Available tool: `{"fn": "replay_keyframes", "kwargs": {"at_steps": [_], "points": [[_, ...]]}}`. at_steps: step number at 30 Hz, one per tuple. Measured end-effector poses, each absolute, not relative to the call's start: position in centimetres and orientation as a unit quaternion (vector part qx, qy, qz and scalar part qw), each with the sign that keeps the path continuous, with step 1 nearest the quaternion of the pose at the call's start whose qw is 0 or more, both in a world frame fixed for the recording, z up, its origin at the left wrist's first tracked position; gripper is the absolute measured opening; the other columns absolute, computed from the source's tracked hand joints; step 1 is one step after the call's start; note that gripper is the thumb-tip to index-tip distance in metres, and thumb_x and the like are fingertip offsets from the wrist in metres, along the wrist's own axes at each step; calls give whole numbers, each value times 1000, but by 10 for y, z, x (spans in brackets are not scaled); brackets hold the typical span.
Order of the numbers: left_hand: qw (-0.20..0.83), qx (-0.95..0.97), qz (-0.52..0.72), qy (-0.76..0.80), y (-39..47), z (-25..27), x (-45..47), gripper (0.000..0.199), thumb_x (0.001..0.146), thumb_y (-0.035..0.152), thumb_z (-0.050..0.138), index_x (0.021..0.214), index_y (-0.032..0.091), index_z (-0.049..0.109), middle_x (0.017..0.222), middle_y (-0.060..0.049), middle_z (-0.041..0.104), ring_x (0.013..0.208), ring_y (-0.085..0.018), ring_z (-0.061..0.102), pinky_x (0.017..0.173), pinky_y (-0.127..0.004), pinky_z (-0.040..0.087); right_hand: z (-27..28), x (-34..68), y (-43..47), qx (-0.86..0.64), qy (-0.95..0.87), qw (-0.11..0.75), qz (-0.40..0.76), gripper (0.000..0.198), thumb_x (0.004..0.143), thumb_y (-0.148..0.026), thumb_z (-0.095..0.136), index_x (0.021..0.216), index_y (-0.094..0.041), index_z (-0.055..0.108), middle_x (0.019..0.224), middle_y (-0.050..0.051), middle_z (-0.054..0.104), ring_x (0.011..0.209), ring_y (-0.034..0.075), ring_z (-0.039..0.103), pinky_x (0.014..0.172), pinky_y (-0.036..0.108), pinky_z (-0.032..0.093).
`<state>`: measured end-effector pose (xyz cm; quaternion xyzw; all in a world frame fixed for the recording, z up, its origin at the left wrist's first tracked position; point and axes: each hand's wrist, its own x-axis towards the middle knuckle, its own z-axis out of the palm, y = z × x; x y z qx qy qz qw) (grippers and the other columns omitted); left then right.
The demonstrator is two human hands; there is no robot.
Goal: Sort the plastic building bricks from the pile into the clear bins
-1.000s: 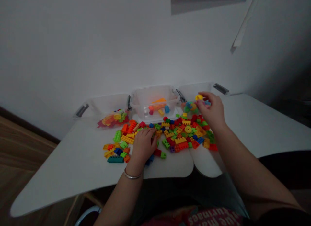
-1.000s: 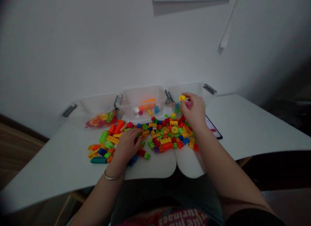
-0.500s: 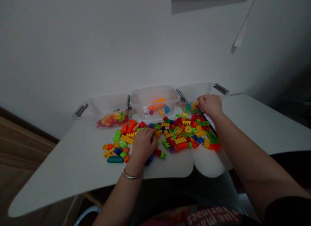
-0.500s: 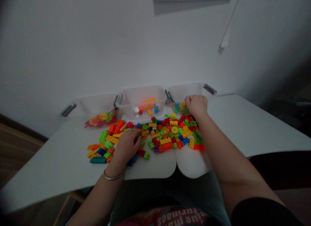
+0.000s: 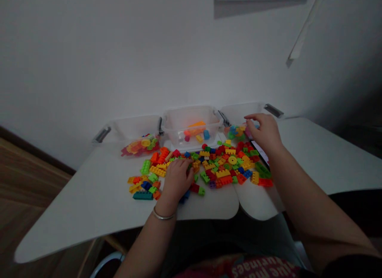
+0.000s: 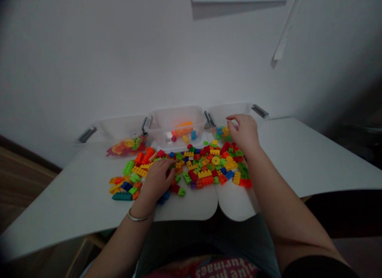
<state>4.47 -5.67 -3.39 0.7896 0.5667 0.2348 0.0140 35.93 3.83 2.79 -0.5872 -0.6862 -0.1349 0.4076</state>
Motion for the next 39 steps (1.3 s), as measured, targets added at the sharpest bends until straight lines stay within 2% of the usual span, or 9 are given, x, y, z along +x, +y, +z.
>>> {"fn": "replay_keyframes", "kwargs": {"at_steps": [6,10,13,17,21,25,30,35,39], "points": [[12,786,232,573,-57,-34,45,29,87,22,51,111,15,66,108,-11,71,106,-28,62,98,-46,48,21,335,-12,-529,-800,276,-56,20,83,-30,63,97,-19,72,97,8,74,92,27,64,85,40,46],[13,785,230,575,-57,-33,46,30,87,21,51,112,14,66,109,-12,70,108,-28,62,100,-47,47,-5,323,-32,-543,-817,179,-74,22,81,-29,68,101,-18,72,102,11,72,96,29,63,86,41,47],[14,786,229,574,-57,-33,46,30,87,21,51,111,13,66,109,-12,70,108,-28,62,100,-47,47,-24,318,-38,-562,-807,161,-78,29,80,-26,69,108,-19,70,108,11,71,99,29,62,87,42,47],[15,786,230,573,-57,-33,46,29,87,21,51,111,13,66,110,-12,70,108,-29,62,101,-47,47,-36,316,-41,-581,-791,175,-72,37,78,-21,70,114,-19,67,106,11,71,98,30,63,87,44,48],[14,786,230,574,-57,-33,45,29,87,21,51,111,14,66,109,-12,70,107,-29,62,100,-47,47,-37,316,-41,-594,-774,209,-60,29,80,-23,67,108,-18,68,102,11,71,97,31,63,86,45,49],[6,785,238,572,-57,-35,46,29,88,22,51,111,14,66,109,-12,71,106,-29,62,99,-47,48,-39,309,-44,-583,-747,319,11,29,82,-30,62,108,-19,65,104,12,70,97,30,64,87,47,50],[-4,785,278,554,-55,-38,44,28,94,26,45,110,15,66,106,-12,72,103,-28,64,95,-48,49,-48,282,-59,-525,-712,450,119,22,84,-34,57,102,-21,59,96,10,69,85,24,66,77,41,53],[-55,810,331,481,-59,-27,42,25,92,20,49,111,18,65,107,-9,72,102,-24,62,97,-46,47,-55,267,-71,-480,-755,439,85,21,85,-34,59,101,-21,58,95,10,68,87,25,65,79,42,52],[-103,855,303,408,-66,-14,51,26,92,18,53,114,23,66,109,-5,72,102,-23,62,100,-47,44,-56,269,-70,-458,-778,427,50,15,85,-30,59,97,-22,59,93,8,69,88,25,64,81,42,51]]}}
